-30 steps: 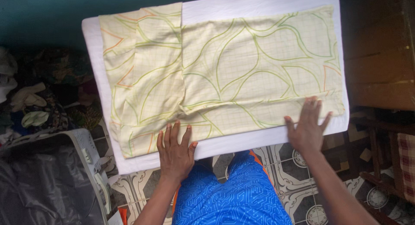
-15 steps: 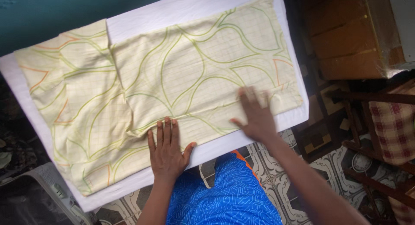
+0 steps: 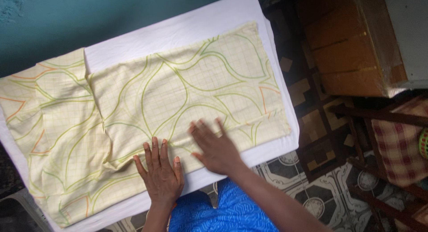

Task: The person spreads a shirt on a flat surface, smooths it by hand, and folds it.

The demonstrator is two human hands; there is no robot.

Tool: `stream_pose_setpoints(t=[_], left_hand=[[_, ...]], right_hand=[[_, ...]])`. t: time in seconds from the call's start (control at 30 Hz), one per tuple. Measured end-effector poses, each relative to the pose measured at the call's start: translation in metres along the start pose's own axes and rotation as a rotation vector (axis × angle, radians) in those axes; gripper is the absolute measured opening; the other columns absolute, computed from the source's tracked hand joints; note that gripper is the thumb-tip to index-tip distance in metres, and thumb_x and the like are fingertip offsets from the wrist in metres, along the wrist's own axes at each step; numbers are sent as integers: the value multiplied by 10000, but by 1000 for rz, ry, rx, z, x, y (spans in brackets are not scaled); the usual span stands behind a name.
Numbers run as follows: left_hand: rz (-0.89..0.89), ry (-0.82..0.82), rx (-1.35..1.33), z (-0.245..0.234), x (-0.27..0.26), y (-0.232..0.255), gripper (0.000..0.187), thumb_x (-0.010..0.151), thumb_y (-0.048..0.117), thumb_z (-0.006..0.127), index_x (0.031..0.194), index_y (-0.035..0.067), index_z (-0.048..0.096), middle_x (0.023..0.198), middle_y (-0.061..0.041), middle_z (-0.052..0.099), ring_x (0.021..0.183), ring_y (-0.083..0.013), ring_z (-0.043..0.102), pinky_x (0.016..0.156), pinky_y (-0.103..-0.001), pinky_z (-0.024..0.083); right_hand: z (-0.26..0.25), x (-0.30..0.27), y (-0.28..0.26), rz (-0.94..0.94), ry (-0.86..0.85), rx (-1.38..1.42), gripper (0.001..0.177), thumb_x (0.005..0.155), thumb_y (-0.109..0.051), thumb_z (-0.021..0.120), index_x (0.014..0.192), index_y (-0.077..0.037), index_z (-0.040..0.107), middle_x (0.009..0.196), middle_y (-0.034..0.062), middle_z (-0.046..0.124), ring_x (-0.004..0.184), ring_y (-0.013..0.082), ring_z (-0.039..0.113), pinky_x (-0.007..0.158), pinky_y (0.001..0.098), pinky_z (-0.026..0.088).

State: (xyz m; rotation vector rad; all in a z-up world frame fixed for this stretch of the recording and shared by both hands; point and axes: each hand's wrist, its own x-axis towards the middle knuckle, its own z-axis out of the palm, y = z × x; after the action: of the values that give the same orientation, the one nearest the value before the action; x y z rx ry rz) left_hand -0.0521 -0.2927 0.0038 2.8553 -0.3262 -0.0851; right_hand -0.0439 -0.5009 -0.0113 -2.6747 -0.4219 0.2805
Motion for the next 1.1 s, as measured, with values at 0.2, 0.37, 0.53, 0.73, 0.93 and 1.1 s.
stream_pose_setpoints(t=[0.2,0.37,0.53,0.73,0.93,1.1], left_hand=[[-95,-20,10,15,31,20,757,1023,554,425,1601,71,346,1676,-218,286,1568,-404,208,1252,-601,71],[-86,-2,14,12,35,24,782,1020,598,407,1606,85,344,1672,-214,295,1565,-398,215,1254,-604,71],[-83,30,9,9,40,24,751,1032,583,400,1594,87,358,1667,-208,309,1562,-388,219,1254,-598,73],[-168,44,-41,13,74,23,678,1082,491,373,1614,73,339,1697,-183,298,1602,-383,193,1280,-589,68],[-222,27,33,15,102,20,807,1031,571,394,1636,52,271,1693,-255,209,1581,-430,117,1236,-627,14],[-286,14,34,14,106,24,831,987,609,404,1632,99,280,1699,-222,218,1579,-414,131,1239,-614,11]], right_hand=[[-25,-12,77,211,-154,-81,895,923,-645,490,1610,-122,254,1649,67,309,1557,233,197,1249,570,-19],[-64,-49,174,433,52,-335,876,985,-643,351,1598,-40,186,1685,195,157,1561,315,75,1229,561,-40],[-57,-33,141,592,-73,-606,929,1004,-606,454,1593,79,241,1691,235,225,1605,323,143,1226,609,-16],[-20,43,19,5,9,1,827,984,-552,524,1589,-27,320,1655,122,352,1559,273,260,1261,586,43],[-48,47,111,164,-58,-102,907,935,-649,468,1604,-76,250,1656,105,261,1557,252,178,1245,567,35],[-85,44,195,512,30,-283,906,1017,-609,381,1647,-6,136,1688,185,161,1560,324,77,1211,628,-33]])
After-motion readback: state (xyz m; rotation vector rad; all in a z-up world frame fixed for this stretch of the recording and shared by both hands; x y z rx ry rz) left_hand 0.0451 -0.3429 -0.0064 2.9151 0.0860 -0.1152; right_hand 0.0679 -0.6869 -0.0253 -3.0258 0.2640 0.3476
